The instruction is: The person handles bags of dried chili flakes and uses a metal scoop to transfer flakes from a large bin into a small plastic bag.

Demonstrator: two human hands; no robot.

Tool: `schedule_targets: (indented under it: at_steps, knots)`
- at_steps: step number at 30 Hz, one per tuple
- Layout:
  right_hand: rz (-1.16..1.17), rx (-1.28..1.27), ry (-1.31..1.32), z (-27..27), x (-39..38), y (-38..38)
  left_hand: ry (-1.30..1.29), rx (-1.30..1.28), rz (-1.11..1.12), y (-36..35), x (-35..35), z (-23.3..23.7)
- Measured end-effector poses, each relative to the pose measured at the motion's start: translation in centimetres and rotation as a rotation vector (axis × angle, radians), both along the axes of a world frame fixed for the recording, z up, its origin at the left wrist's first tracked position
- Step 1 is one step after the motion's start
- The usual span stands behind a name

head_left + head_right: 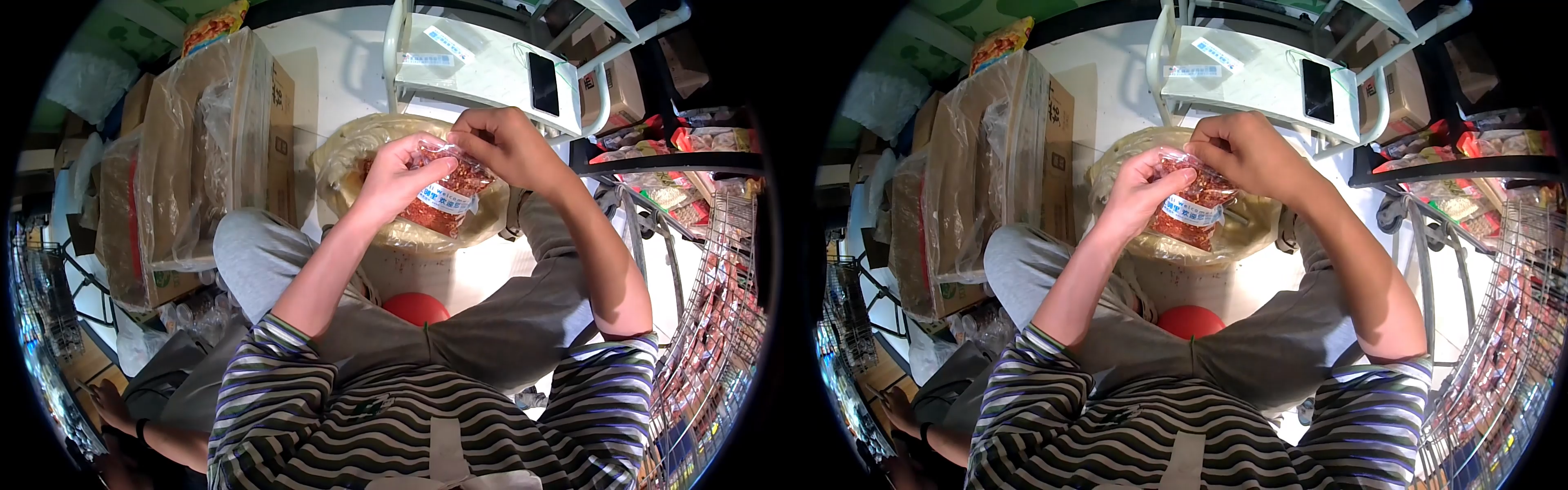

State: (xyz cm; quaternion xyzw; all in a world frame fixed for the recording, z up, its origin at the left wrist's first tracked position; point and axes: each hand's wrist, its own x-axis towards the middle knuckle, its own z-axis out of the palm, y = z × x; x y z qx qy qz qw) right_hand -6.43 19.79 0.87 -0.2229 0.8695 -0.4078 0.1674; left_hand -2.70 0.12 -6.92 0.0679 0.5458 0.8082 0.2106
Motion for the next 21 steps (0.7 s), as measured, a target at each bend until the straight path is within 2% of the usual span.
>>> schedule_targets:
  at_steps: [4,13,18,21]
  knots:
    - [-0.02,-0.033,-0.052,-0.1,0.1,-0.1,-0.014,0.017,-0.001,0.1,0.1,0.4]
    - [0.041,-0.033,0.006,-0.9,-0.1,0.0,-0.086,0.029,0.023,0.2,0.4,-0.4]
    - [-0.004,-0.012,-0.123,-2.6,-0.5,0.2,-0.122,0.058,0.091,0.9,1.1,-2.5]
    - [0.023,0.098,-0.186,-3.3,-0.7,0.9,-0.373,0.095,0.178,1.4,1.5,-3.2]
